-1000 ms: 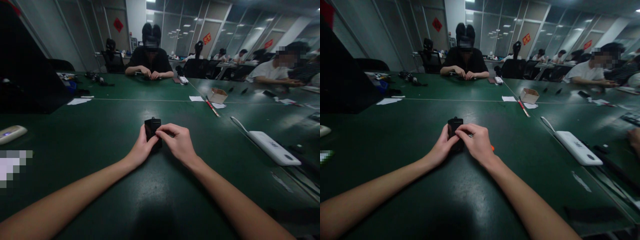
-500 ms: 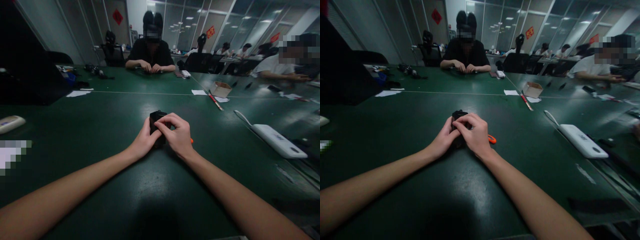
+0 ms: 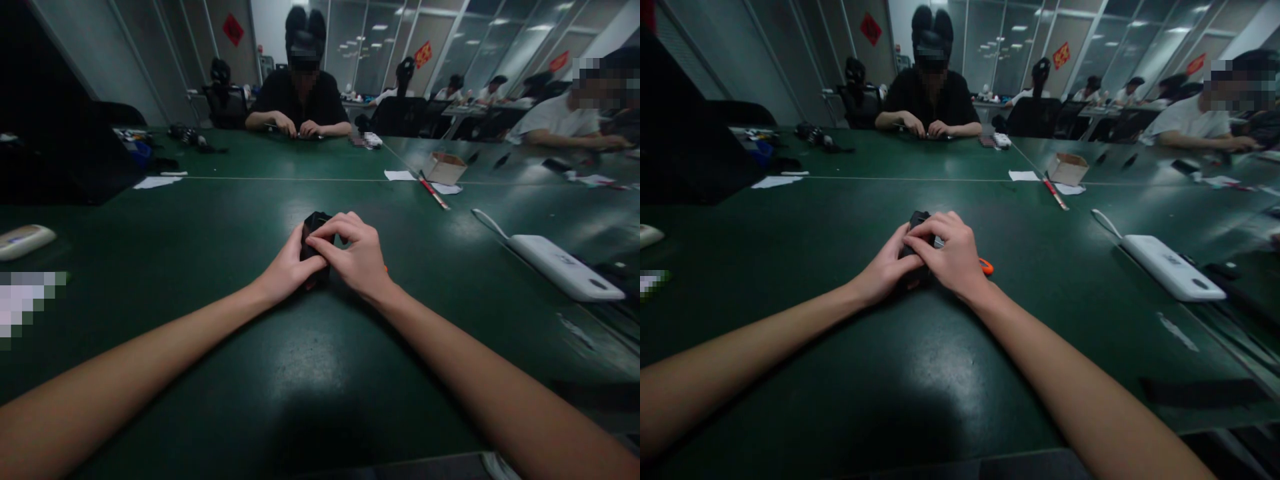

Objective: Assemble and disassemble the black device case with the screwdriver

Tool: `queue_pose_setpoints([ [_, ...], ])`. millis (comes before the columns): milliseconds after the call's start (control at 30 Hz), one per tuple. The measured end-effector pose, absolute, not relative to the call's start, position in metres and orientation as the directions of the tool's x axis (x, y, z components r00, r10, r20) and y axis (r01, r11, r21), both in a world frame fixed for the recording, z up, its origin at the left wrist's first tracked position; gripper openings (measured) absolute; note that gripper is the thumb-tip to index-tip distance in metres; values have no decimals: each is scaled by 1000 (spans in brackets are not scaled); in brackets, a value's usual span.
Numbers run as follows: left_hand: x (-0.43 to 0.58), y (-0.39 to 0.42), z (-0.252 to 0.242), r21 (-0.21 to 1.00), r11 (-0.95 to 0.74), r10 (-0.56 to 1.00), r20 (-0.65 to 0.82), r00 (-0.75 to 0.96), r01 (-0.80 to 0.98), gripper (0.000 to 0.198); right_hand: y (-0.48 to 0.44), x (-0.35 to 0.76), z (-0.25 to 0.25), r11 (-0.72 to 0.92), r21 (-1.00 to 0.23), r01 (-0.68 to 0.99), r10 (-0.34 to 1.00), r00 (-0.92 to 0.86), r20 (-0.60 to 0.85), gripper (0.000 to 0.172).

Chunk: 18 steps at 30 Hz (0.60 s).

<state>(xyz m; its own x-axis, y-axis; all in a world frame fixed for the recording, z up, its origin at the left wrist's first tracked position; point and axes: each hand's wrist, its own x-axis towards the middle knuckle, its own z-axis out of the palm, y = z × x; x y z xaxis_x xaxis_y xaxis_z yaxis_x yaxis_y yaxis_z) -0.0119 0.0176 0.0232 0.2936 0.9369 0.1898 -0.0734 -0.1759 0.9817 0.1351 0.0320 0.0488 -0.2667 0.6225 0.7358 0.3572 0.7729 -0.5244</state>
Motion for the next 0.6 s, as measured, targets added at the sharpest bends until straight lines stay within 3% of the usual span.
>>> queue_pose_setpoints([
  [233, -12, 15, 22, 984, -163, 946, 176, 271, -69, 55, 28, 136, 51, 700, -635, 327, 709, -213, 672, 7],
  [433, -12, 13, 23, 967, -252, 937, 253, 241, -39, 63, 27, 134, 46, 680, -625, 384, 711, -139, 689, 2],
  [600, -15, 14, 21, 946, -322, 906, 323, 273, -50, 65, 32, 133, 42, 578, -800, 161, 816, -155, 558, 6],
])
